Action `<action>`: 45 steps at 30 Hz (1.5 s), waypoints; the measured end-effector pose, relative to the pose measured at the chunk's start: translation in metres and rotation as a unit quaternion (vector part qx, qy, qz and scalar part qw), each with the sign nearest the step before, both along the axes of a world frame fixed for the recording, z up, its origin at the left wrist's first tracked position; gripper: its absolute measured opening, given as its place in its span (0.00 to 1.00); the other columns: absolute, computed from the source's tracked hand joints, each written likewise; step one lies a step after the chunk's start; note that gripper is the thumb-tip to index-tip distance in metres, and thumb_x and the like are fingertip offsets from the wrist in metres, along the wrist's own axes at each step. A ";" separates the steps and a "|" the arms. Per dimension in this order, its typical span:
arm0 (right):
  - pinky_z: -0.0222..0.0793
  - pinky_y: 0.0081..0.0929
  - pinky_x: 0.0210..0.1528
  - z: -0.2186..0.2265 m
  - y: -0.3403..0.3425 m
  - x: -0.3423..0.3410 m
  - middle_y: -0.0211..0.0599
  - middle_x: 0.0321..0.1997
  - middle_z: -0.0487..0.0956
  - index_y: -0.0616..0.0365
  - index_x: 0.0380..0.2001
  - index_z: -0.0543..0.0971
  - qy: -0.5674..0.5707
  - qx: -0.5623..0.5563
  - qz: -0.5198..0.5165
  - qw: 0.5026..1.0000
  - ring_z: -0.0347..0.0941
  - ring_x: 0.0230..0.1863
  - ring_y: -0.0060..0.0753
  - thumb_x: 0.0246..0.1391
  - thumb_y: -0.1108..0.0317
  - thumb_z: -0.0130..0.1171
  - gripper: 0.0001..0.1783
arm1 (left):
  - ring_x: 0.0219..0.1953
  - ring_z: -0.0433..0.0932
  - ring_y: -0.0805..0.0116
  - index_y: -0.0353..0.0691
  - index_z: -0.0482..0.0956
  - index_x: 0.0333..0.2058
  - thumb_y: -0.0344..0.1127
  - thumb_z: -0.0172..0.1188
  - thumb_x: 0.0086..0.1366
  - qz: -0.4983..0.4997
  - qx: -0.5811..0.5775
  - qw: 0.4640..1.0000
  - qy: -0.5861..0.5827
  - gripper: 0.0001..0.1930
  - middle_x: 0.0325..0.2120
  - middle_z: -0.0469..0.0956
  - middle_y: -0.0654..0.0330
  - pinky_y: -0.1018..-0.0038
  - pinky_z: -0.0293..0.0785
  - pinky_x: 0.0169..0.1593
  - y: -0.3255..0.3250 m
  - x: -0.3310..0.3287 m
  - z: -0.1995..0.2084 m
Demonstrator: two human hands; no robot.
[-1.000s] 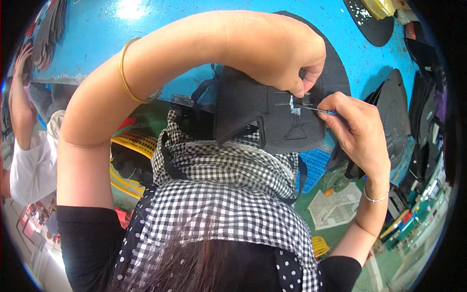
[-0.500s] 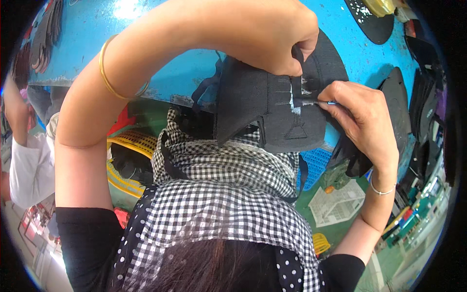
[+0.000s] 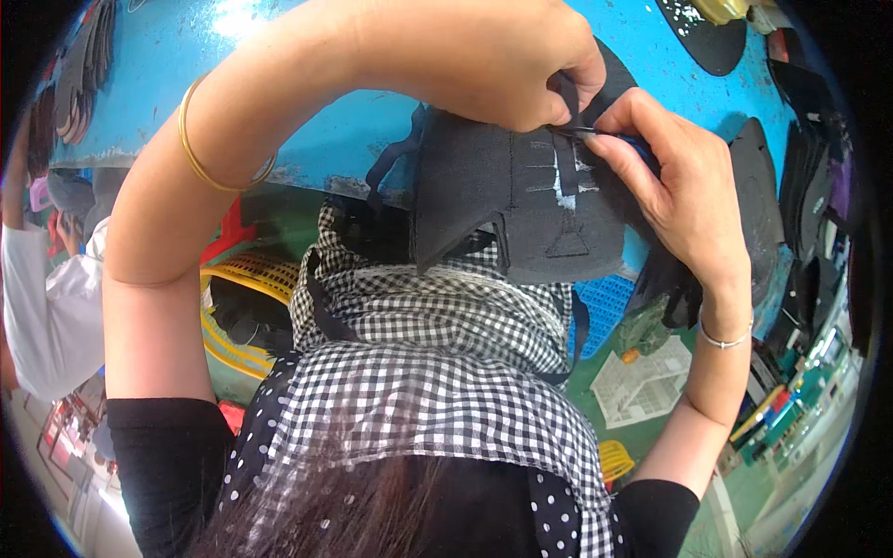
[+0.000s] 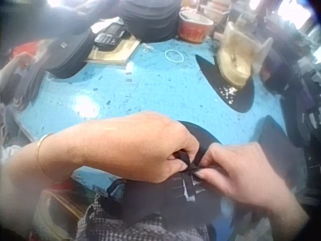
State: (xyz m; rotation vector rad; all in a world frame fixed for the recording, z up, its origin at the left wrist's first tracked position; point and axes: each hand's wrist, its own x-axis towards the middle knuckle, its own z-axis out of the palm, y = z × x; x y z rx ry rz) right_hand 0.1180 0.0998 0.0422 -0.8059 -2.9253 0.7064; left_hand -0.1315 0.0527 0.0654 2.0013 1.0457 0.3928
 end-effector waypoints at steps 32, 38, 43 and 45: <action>0.69 0.19 0.36 0.045 0.011 0.274 0.41 0.57 0.81 0.66 0.62 0.73 0.436 -0.188 -0.571 0.669 0.73 0.34 0.24 0.73 0.63 0.52 0.22 | 0.30 0.84 0.57 0.38 0.88 0.33 0.36 0.72 0.53 0.011 -0.099 0.994 -0.051 0.10 0.28 0.85 0.53 0.64 0.79 0.37 -0.005 0.020 -0.019; 0.45 0.15 0.18 0.051 -0.014 0.233 0.26 0.34 0.72 0.62 0.58 0.73 0.388 -0.188 -0.455 0.779 0.52 0.19 0.10 0.75 0.65 0.49 0.15 | 0.34 0.85 0.57 0.36 0.88 0.31 0.34 0.71 0.54 0.005 0.042 0.999 -0.016 0.08 0.28 0.85 0.52 0.63 0.79 0.40 -0.007 0.025 -0.051; 0.72 0.19 0.33 0.027 -0.042 0.117 0.36 0.40 0.82 0.63 0.48 0.78 0.191 -0.132 -0.236 0.944 0.77 0.33 0.24 0.62 0.79 0.61 0.11 | 0.34 0.85 0.57 0.36 0.87 0.31 0.36 0.71 0.55 0.011 0.106 0.993 0.043 0.10 0.29 0.85 0.52 0.63 0.79 0.40 -0.007 0.028 -0.048; 0.73 0.28 0.35 0.021 -0.035 0.074 0.41 0.30 0.80 0.64 0.33 0.79 0.035 -0.097 -0.118 0.988 0.80 0.31 0.38 0.51 0.79 0.67 0.07 | 0.32 0.84 0.53 0.34 0.84 0.30 0.36 0.68 0.57 0.015 0.142 0.989 0.044 0.10 0.28 0.85 0.51 0.63 0.77 0.37 -0.008 0.025 -0.042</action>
